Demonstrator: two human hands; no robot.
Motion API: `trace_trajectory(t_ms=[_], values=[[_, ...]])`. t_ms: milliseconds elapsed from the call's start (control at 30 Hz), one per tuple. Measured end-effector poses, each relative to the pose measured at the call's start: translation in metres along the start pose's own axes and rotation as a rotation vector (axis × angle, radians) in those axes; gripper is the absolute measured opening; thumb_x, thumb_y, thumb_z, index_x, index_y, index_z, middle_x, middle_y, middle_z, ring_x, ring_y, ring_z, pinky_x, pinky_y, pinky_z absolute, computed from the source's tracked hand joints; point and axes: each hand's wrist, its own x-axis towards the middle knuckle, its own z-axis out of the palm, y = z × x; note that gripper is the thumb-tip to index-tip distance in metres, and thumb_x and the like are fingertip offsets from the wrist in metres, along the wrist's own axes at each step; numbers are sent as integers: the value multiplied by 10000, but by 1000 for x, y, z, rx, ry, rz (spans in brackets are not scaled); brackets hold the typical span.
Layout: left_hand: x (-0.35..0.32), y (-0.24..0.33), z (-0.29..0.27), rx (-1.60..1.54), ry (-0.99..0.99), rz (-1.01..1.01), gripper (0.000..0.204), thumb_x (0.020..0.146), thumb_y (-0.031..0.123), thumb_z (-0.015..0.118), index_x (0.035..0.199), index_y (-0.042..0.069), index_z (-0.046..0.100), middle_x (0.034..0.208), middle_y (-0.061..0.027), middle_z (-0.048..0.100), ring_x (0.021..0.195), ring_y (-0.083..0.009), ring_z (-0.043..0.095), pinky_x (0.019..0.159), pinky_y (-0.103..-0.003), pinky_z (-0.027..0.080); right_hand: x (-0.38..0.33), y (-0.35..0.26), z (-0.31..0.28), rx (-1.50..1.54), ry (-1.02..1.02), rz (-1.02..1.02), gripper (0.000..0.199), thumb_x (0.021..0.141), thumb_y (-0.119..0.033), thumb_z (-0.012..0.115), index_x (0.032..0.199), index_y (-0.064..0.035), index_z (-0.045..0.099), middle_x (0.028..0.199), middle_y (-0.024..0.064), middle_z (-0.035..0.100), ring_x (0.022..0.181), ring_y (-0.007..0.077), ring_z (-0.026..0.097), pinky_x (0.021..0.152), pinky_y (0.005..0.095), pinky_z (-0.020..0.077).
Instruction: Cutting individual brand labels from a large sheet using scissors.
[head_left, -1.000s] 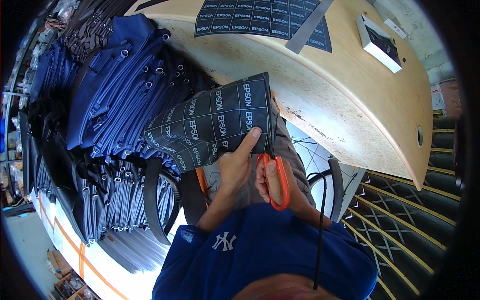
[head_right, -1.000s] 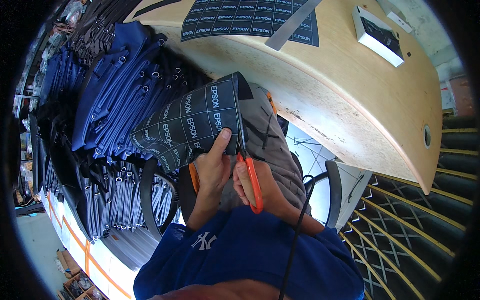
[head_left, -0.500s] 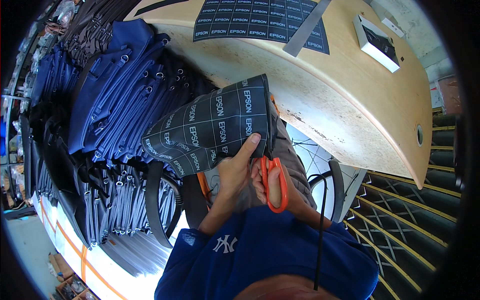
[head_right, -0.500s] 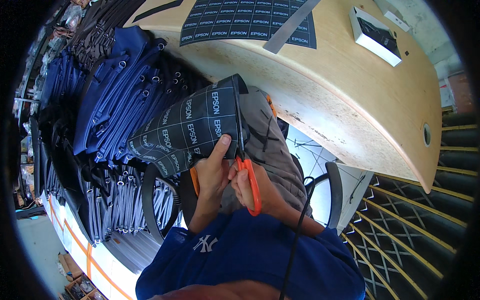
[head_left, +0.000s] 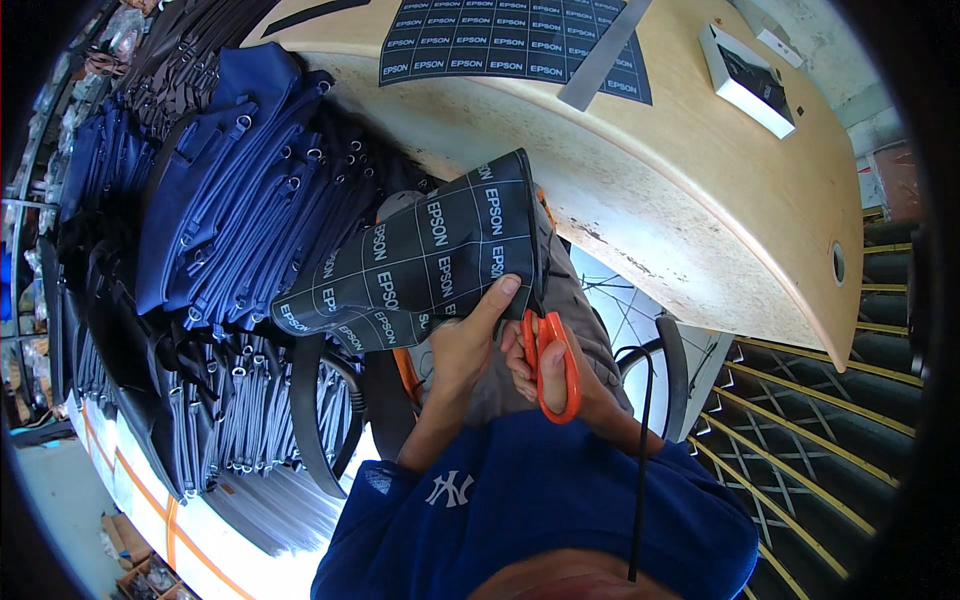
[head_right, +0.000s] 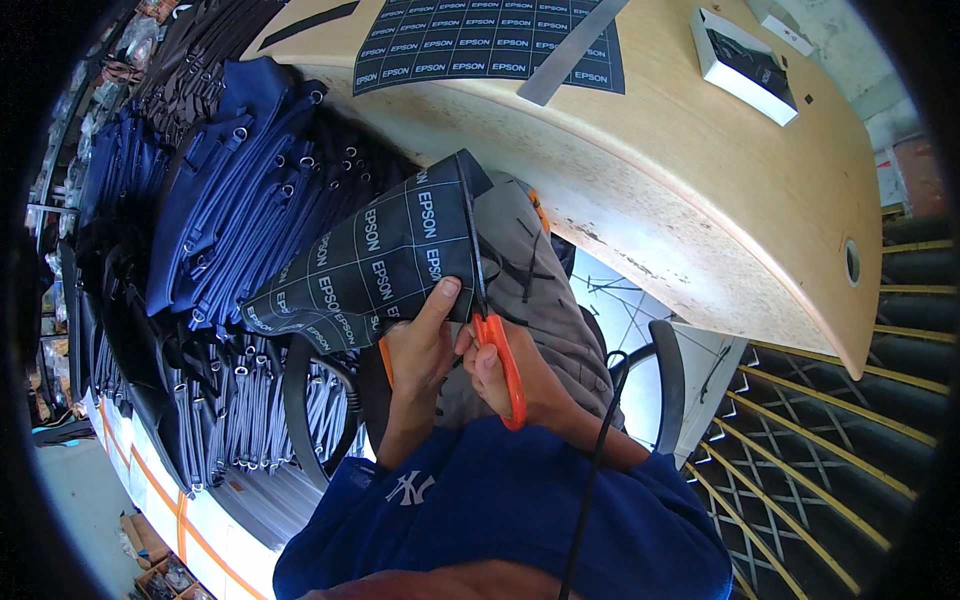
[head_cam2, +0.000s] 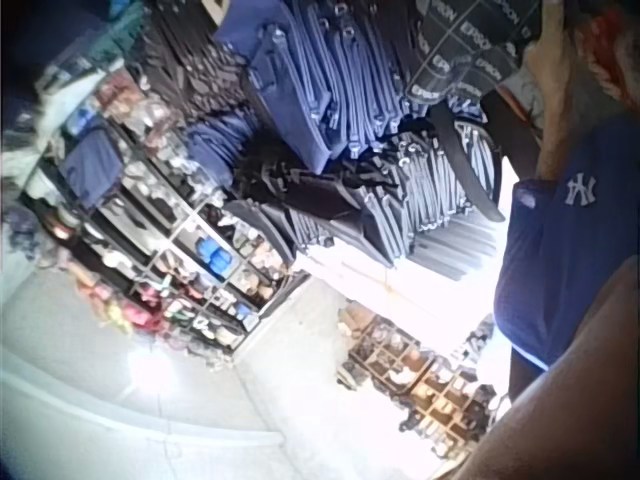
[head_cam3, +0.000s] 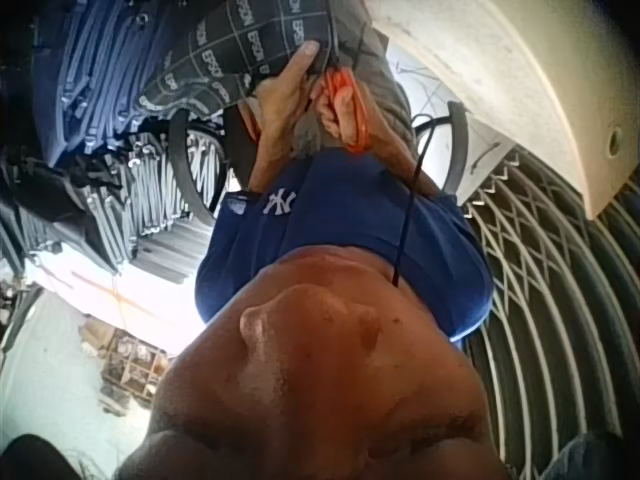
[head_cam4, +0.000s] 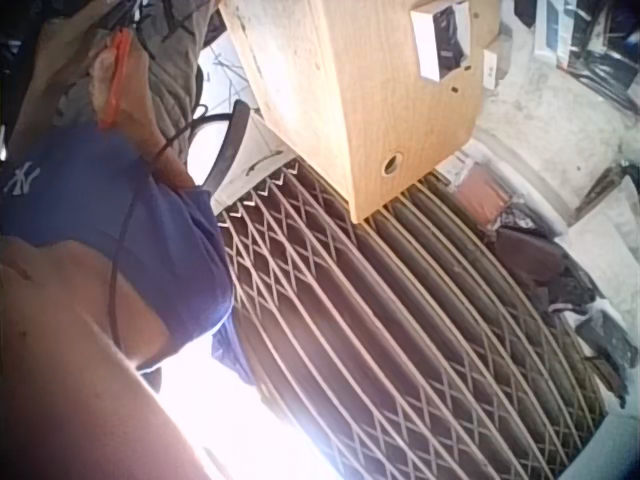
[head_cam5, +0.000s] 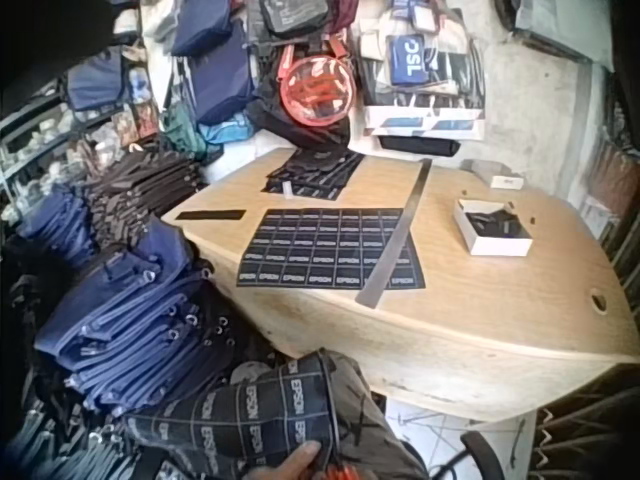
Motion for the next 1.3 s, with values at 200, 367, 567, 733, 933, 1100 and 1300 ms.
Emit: trace_trajectory(t_ms=[200, 367, 567, 733, 933, 1100, 1300], values=[[1, -3, -3, 5, -30, 31, 266, 756, -36, 669, 1009, -15, 592, 947, -79, 626, 813, -130, 615, 732, -225, 504, -1, 4, -1, 72, 39, 0, 655, 811, -662, 345, 854, -16, 444, 560, -6, 407, 426, 55, 390, 397, 200, 319], [0, -2, -2, -28, -29, 41, 271, 752, -47, 666, 1011, -16, 591, 950, -80, 625, 822, -135, 615, 756, -237, 505, -1, -2, 1, 111, 79, 15, 514, 922, -492, 348, 781, -9, 451, 523, 14, 432, 394, 69, 406, 365, 211, 330], [-1, -1, -1, -29, -37, 64, 281, 754, -46, 666, 1022, -15, 590, 959, -84, 626, 830, -135, 614, 768, -240, 502, -1, -4, -1, 28, 101, 67, 517, 939, -465, 326, 731, -11, 462, 501, 28, 446, 381, 80, 422, 357, 214, 334], [-2, 3, 1, 8, -39, 78, 254, 764, -19, 669, 1009, -13, 603, 954, -80, 629, 834, -132, 613, 763, -237, 498, 0, -7, 1, -66, 88, 83, 588, 888, -602, 286, 777, -47, 445, 509, 14, 419, 384, 63, 397, 361, 203, 324], [-2, 3, 2, 5, -32, 63, 225, 765, -3, 675, 982, -10, 620, 945, -76, 634, 830, -131, 614, 764, -239, 498, -1, -9, 1, -45, 114, 85, 594, 881, -610, 300, 761, -48, 450, 503, 11, 419, 379, 63, 395, 358, 199, 326], [0, 1, 0, 5, -57, 120, 268, 764, -23, 667, 1021, -15, 590, 961, -82, 625, 835, -135, 614, 764, -239, 504, 1, -6, 1, 15, 120, 64, 506, 939, -460, 339, 719, -18, 451, 486, 25, 433, 371, 84, 418, 351, 216, 330], [0, 1, 0, 0, -63, 106, 290, 764, -39, 658, 1040, -16, 573, 967, -86, 618, 838, -142, 615, 765, -240, 507, 0, -4, 2, 1, 126, 73, 541, 911, -525, 331, 711, -35, 443, 472, 16, 415, 355, 85, 414, 348, 214, 333]])
